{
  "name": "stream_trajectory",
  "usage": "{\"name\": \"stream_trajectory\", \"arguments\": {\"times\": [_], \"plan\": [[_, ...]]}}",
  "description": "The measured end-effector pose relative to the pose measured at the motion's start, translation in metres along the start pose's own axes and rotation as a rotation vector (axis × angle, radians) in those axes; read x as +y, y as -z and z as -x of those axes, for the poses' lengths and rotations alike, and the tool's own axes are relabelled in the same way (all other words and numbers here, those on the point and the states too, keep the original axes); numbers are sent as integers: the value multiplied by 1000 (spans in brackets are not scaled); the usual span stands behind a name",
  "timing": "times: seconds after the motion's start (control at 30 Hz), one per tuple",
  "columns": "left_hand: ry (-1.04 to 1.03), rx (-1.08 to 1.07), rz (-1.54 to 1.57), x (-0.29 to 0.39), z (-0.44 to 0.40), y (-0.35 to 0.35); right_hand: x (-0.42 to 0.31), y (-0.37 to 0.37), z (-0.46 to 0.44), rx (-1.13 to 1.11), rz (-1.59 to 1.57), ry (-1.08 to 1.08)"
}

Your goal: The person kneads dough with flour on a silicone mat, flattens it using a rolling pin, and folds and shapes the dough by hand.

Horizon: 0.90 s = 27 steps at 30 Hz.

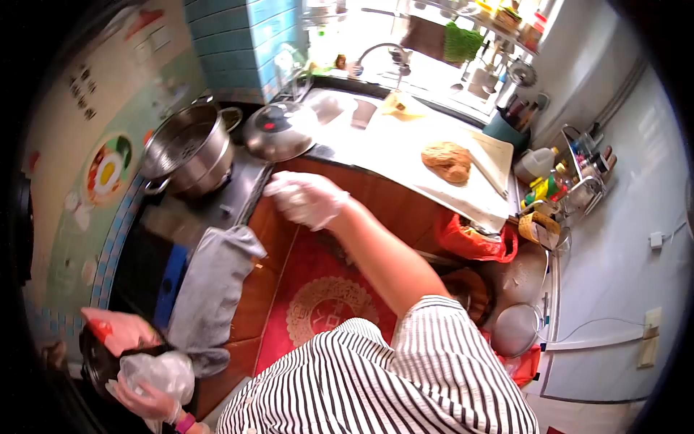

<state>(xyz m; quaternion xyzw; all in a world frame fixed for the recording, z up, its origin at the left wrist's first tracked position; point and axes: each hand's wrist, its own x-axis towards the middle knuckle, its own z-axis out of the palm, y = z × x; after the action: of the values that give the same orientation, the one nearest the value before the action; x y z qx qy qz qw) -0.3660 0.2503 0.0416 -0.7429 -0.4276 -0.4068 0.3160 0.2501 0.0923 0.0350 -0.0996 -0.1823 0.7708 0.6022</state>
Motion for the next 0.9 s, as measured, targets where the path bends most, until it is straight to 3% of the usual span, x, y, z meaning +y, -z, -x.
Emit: {"name": "stream_trajectory", "arguments": {"times": [0.03,0.07,0.1,0.13,0.17,0.2,0.27,0.3,0.37,0.43,0.47,0.5,0.57,0.63,0.7,0.73,0.77,0.83,0.9], "plan": [[10,10,26,18,-5,-5,-28,5,62,276,161,158],[15,-20,17,23,4,-26,-58,30,126,333,204,270],[-5,29,118,81,-18,-28,-82,93,197,341,156,470],[48,-20,272,111,-14,-55,-117,111,251,535,136,554],[98,-73,424,139,-11,-80,-151,129,304,735,126,629],[-28,-84,440,216,-51,-63,-180,151,353,1133,348,767],[-28,-181,663,319,-72,-77,-207,167,397,1569,599,900],[-62,-247,718,366,-78,-83,-217,164,410,1612,626,906],[-141,-390,946,452,-97,-83,-244,168,420,1641,772,692],[-281,-461,1138,528,-115,-73,-276,179,426,1645,383,921],[-356,-461,1262,560,-123,-72,-283,185,427,1843,710,887],[-373,-488,1328,589,-124,-73,-292,196,432,1856,695,886],[-482,-563,1427,636,-127,-84,-308,224,439,1950,882,529],[-544,-656,1476,682,-131,-94,-310,200,435,2002,904,589],[-590,-687,1525,728,-132,-110,-306,197,435,1913,740,602],[-633,-722,1524,750,-129,-120,-316,257,480,2100,1161,342],[-678,-758,1522,771,-127,-131,-310,258,488,2119,1140,341],[-764,-789,1565,820,-126,-142,-279,235,493,1859,587,949],[-856,-904,1622,866,-116,-147,-257,191,481,1927,462,893]]}}
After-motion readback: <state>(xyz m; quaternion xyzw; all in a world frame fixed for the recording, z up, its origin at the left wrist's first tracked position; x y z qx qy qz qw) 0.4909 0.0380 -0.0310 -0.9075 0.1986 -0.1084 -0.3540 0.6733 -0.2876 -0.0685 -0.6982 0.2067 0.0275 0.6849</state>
